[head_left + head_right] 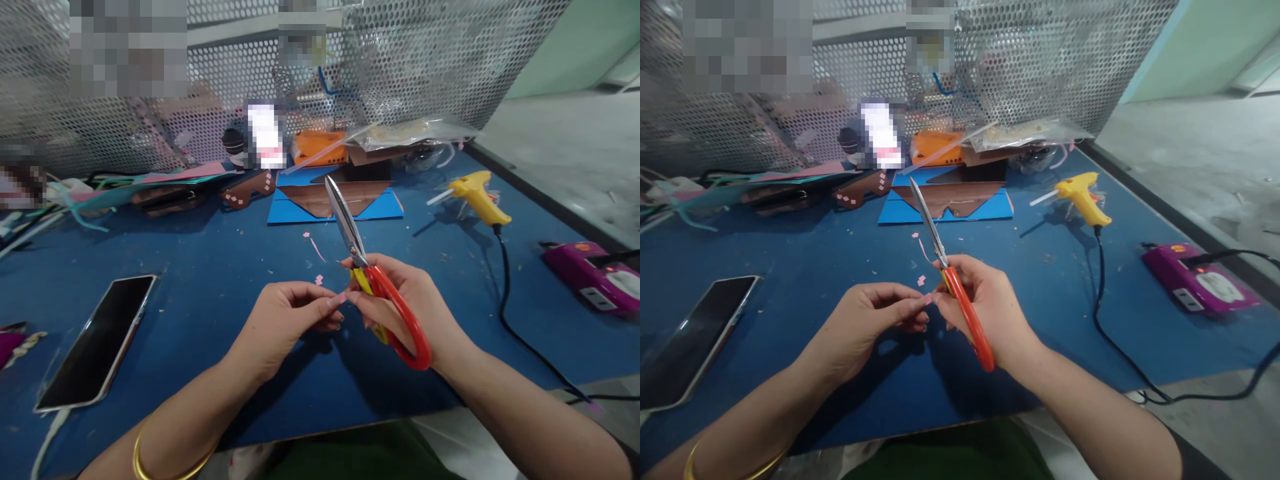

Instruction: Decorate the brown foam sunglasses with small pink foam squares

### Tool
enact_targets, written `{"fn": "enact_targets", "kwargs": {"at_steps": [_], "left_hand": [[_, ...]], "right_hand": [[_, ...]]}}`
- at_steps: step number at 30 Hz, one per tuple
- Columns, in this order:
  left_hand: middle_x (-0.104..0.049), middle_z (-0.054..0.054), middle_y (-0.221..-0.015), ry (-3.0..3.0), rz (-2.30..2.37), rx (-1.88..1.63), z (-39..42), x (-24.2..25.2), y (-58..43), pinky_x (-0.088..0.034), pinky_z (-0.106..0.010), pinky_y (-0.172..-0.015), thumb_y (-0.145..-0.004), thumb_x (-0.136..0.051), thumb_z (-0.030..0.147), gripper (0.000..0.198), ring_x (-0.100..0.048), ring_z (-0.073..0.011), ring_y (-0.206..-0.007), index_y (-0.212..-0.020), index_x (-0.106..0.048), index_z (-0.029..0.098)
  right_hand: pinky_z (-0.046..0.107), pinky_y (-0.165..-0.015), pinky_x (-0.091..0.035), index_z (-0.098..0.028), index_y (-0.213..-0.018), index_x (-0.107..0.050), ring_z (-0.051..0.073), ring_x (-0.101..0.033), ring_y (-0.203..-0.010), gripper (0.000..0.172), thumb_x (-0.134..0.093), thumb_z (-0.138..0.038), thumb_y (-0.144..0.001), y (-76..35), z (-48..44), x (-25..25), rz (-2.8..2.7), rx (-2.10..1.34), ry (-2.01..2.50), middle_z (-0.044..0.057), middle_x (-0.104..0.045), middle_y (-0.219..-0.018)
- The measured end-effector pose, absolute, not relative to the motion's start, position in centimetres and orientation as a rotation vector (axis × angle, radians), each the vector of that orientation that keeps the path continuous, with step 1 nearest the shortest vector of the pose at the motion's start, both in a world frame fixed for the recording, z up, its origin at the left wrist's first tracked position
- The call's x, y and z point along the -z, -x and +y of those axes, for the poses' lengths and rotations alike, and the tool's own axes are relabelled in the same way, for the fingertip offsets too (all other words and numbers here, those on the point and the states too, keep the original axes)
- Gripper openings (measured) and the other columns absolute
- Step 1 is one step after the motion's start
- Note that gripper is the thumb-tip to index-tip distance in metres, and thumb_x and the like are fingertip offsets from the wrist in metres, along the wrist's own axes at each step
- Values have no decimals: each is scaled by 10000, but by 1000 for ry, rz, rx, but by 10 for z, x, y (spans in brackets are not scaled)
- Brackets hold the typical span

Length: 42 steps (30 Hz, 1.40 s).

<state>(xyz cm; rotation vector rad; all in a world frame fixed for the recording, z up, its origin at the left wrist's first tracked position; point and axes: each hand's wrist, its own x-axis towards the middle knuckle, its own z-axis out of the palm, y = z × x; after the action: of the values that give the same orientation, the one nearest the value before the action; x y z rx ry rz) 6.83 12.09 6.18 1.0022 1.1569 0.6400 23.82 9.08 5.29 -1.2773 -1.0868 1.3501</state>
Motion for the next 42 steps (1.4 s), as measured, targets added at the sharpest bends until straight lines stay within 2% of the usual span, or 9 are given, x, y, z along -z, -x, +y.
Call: {"fn": "enact_targets", "kwargs": {"at_steps": [5, 9, 14, 18, 21, 25, 31, 38, 42], "left_hand": [[-732, -58, -653, -1052, 1163, -664, 121, -62, -69, -547, -275, -654, -678, -830, 325, 177, -667, -162, -611, -720, -776, 162], [-717, -44, -641, -1045, 1213, -770, 123, -64, -67, -545, -265, -665, -668, -838, 338, 202, -655, -155, -620, -736, -779, 157], [-732, -23, -678, -1001, 1209, -927, 128, -63, -62, -533, -224, -679, -713, -812, 324, 159, -659, -124, -642, -762, -780, 175], [-725, -11, -660, -937, 1238, -1012, 129, -62, -62, -535, -227, -689, -712, -818, 343, 174, -654, -115, -635, -744, -769, 179], [-724, -14, -660, -906, 1240, -1043, 129, -61, -63, -537, -236, -695, -695, -829, 351, 189, -650, -118, -639, -739, -769, 178], [-731, -22, -664, -891, 1229, -1027, 127, -59, -64, -537, -255, -703, -693, -822, 341, 175, -651, -128, -642, -756, -781, 183], [-733, -24, -678, -843, 1184, -1026, 126, -57, -64, -542, -263, -703, -711, -793, 278, 131, -640, -120, -625, -780, -788, 167], [-728, -13, -672, -836, 1177, -988, 127, -57, -65, -532, -233, -684, -721, -795, 278, 127, -639, -106, -622, -784, -789, 167], [-740, -18, -688, -827, 1177, -975, 128, -56, -65, -535, -232, -689, -727, -790, 268, 116, -653, -112, -642, -788, -791, 169]], "right_hand": [[193, -424, -430, -209, -1060, -645, 76, -515, -478, 381, -756, -256, -699, -239, 92, -53, -1106, -1317, 1282, -44, -624, -683], [221, -498, -476, -225, -1104, -665, 116, -564, -570, 416, -768, -373, -729, -256, 89, -56, -1318, -1095, 1393, -17, -641, -719], [234, -536, -534, -270, -1214, -634, 158, -622, -615, 580, -792, -467, -691, -291, 69, -61, -1667, -972, 1625, -9, -694, -774], [245, -586, -583, -317, -1184, -649, 193, -694, -722, 583, -807, -523, -662, -303, 55, -59, -1888, -845, 1701, 5, -731, -942], [280, -568, -599, -295, -1123, -687, 234, -714, -740, 549, -795, -565, -657, -297, 51, -57, -1962, -739, 1674, 45, -734, -914], [288, -546, -596, -278, -1111, -690, 213, -698, -656, 514, -795, -531, -677, -284, 52, -58, -1977, -692, 1640, 50, -726, -851], [252, -611, -589, -276, -1238, -632, 169, -696, -722, 425, -683, -374, -828, -279, 54, -57, -2005, -708, 1584, 28, -705, -892], [264, -592, -580, -247, -1241, -638, 165, -678, -684, 463, -650, -490, -847, -283, 54, -53, -2049, -696, 1588, 40, -685, -878], [263, -583, -581, -236, -1262, -631, 170, -690, -685, 470, -643, -474, -857, -285, 55, -49, -2076, -638, 1584, 51, -694, -890]]}}
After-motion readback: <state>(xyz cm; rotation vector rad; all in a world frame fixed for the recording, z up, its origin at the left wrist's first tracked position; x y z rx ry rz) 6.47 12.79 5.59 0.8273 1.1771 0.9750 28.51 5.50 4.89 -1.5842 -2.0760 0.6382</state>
